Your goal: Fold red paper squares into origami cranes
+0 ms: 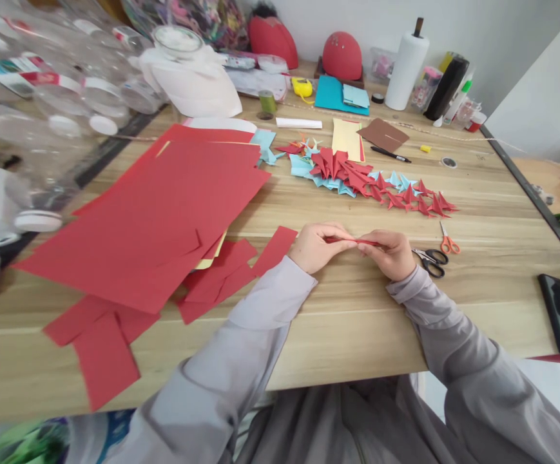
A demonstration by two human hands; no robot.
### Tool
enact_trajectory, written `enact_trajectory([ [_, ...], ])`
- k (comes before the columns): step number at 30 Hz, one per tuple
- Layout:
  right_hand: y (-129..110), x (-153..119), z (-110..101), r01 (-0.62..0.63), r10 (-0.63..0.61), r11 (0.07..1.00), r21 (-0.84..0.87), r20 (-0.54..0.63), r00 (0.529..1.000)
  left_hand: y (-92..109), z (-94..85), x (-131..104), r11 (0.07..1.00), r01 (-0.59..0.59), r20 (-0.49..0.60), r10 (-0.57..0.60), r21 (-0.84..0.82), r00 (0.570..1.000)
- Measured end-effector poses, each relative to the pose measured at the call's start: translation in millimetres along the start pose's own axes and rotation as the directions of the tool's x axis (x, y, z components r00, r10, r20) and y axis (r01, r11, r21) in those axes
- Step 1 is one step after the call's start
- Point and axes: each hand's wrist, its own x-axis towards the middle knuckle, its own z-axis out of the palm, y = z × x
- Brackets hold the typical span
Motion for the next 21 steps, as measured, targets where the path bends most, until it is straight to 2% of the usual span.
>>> enact_trajectory([
  [7, 1.6, -2.4, 1.1, -0.023, 0.023, 0.999, 0.029, 0.001, 1.0, -0.4, -2.1, 1.2, 0.999, -0.032, 0.034, 0.032, -0.013, 0.999],
  [14, 0.8, -1.5, 3.4, -0.072, 0.072, 0.992, 0.106, 0.007, 0.997, 2.3, -0.7, 0.6, 0.997, -0.066, -0.009, 0.066, 0.027, 0.998],
  [21, 6.1, -0.6, 4.4, -0.161, 0.171, 0.953, 0.256, -0.017, 0.985, 1.1, -3.7, 1.0, 0.999, 0.044, 0.004, -0.044, 0.022, 0.999],
])
